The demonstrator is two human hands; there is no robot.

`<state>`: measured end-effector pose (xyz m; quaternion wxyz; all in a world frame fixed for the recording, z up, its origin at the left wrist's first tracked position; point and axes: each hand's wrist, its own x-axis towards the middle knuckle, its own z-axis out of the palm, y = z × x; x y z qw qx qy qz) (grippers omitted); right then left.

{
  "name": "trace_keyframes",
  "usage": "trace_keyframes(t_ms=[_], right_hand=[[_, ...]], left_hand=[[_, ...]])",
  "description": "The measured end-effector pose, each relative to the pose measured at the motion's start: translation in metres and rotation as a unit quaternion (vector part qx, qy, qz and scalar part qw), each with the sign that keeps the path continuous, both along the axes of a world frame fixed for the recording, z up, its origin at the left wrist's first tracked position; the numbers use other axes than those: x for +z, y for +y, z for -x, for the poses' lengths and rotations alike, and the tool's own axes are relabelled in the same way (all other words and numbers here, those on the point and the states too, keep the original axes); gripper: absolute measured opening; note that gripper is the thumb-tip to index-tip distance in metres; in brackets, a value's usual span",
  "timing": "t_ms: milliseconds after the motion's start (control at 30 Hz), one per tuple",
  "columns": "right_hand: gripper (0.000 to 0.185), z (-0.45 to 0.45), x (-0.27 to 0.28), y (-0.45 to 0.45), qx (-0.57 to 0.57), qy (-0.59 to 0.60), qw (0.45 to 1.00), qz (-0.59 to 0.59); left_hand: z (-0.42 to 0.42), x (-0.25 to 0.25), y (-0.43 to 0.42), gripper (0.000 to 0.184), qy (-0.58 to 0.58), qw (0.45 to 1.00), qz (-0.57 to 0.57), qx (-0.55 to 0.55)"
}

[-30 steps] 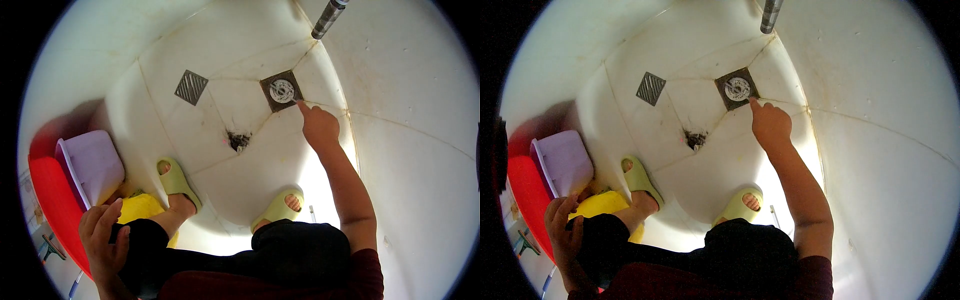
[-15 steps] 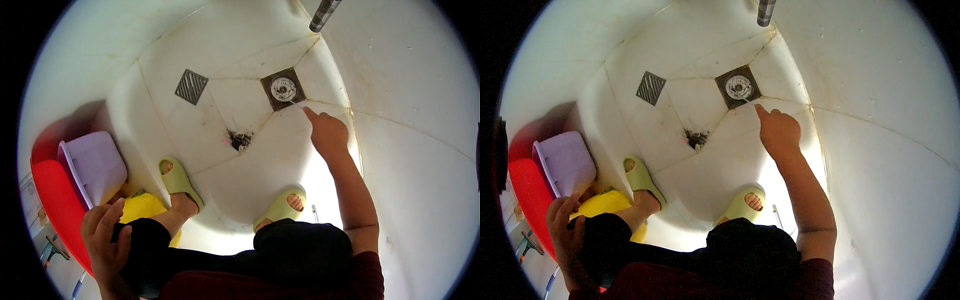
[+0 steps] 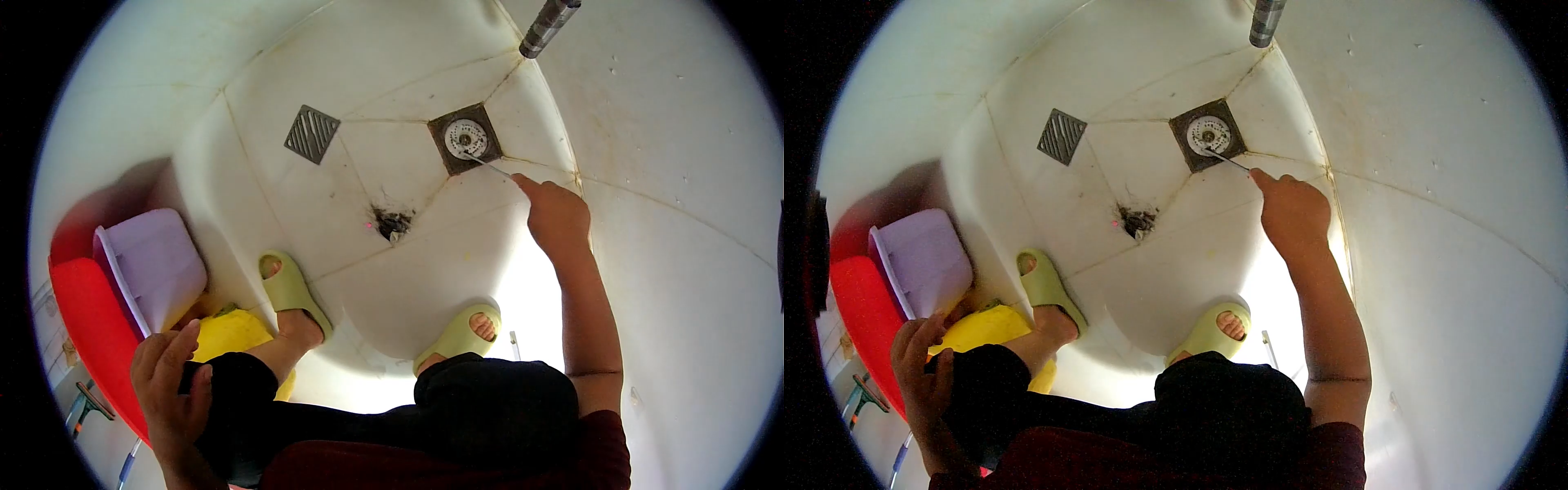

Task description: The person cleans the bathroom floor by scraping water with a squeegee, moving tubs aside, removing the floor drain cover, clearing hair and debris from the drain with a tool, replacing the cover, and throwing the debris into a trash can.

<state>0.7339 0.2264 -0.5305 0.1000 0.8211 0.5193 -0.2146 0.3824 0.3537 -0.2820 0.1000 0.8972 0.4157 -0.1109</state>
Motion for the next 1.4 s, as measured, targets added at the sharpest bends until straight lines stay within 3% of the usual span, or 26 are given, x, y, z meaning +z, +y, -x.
trace_keyframes(t_ms=[67,200,333,467,567,767,1000,1200,1400], right_hand=[[0.048,-0.002,0.009,0.003,-0.017,-0.006,0.999,0.026],[0.047,0.008,-0.009,0.015,-0.002,0.008,0.998,-0.056],[0.04,0.009,-0.005,0.004,0.011,0.032,0.999,0.004],[0.045,0.007,0.006,-0.002,-0.01,0.009,1.0,-0.001],[0.045,0.011,-0.007,0.011,-0.007,0.014,0.998,-0.061],[0.04,0.01,0.006,-0.002,-0.008,0.023,0.999,0.032],[0.044,0.014,-0.011,0.017,-0.02,-0.002,0.999,-0.037],[0.044,0.005,0.009,-0.003,-0.046,0.02,0.998,0.034],[0.038,0.011,0.009,0.01,-0.013,0.012,1.0,-0.018]], left_hand=[[0.0,-0.002,-0.001,0.04,0.009,1.0,0.006,0.009],[-0.006,0.0,-0.001,0.042,0.023,0.999,0.016,0.017],[-0.005,0.0,0.0,0.043,0.002,0.999,0.019,0.026],[-0.004,-0.003,0.0,0.042,0.012,1.0,0.02,0.02],[-0.005,-0.003,-0.002,0.041,0.021,1.0,0.014,0.019],[0.002,0.001,0.003,0.042,0.008,1.0,0.015,0.005],[0.001,-0.001,-0.002,0.041,0.018,0.999,0.014,0.023],[0.006,0.001,0.0,0.039,0.013,1.0,0.001,0.021],[0.004,0.002,-0.001,0.037,0.025,0.999,0.012,0.018]])
